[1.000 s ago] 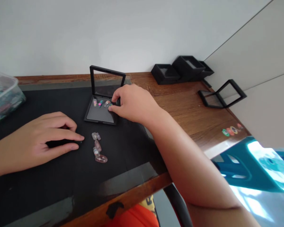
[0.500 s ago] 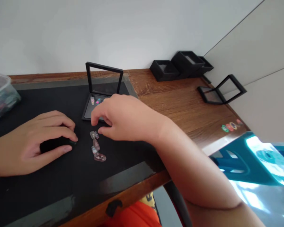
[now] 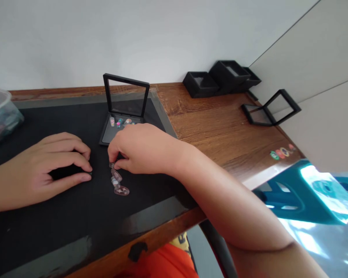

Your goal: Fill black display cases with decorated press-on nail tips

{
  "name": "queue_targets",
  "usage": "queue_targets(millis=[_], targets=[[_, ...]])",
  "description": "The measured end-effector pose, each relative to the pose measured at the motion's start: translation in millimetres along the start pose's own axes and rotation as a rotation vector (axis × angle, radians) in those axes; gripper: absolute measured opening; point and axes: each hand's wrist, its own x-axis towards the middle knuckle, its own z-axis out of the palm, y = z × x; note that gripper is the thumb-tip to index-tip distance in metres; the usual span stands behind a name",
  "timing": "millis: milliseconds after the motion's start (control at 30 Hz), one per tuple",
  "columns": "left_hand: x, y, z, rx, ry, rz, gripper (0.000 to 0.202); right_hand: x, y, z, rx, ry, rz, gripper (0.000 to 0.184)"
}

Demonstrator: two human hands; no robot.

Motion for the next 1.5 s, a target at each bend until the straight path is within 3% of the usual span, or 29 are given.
queue_targets(millis=[300, 467, 533, 633, 767, 900, 1000, 1133, 1233, 1333, 1433, 1500], targets=[[-4.1, -2.6, 4.1, 0.027, 0.008, -0.016, 0.014, -3.1, -0.9, -2.9, 0.003, 0.047, -0.04, 0.017], [-2.5, -4.3, 3.1, 0.003, 0.032, -0.048, 0.014, -15.8, 1.6, -19.1, -0.053, 0.356, 0.198, 0.01], [-1.3, -4.2, 2.7, 0.003, 0.041, -0.061, 0.013, -18.9, 7.6, -24.1, -0.067, 0.421, 0.299, 0.012], [0.5, -2.6, 2.6, 0.003, 0.051, -0.061, 0.012, -18.5, 20.2, -26.4, -0.049, 0.369, 0.369, 0.014], [1.6, -1.4, 1.0, -0.033, 0.061, -0.082, 0.013, -12.8, 35.7, -23.2, 0.059, 0.233, 0.34, 0.015], [-0.5, -5.9, -6.0, -0.116, 0.048, -0.076, 0.008, -10.2, 47.0, -23.6, 0.3, 0.145, 0.313, 0.012], [-3.9, -8.3, -11.6, -0.163, 0.066, -0.119, 0.021, -10.5, 50.4, -26.6, 0.555, 0.001, 0.262, 0.012], [-7.7, -0.1, -11.1, -0.134, 0.178, -0.176, 0.019, -5.5, 39.3, -19.0, 0.978, -0.108, 0.139, 0.016], [-9.2, 14.8, -4.7, -0.154, 0.254, -0.124, 0.032, 3.6, 19.2, -1.8, 1.201, -0.04, 0.033, 0.033], [-9.8, 32.1, 1.5, -0.175, 0.371, -0.152, 0.039, 12.0, -0.5, 16.0, 1.33, 0.004, -0.043, 0.037], [-8.6, 42.9, 3.1, -0.129, 0.448, -0.24, 0.028, 17.7, -9.6, 27.8, 1.493, -0.036, -0.082, 0.035], [-6.7, 42.8, 2.0, -0.132, 0.443, -0.223, 0.021, 20.4, -9.8, 32.5, 1.56, -0.072, -0.089, 0.036]])
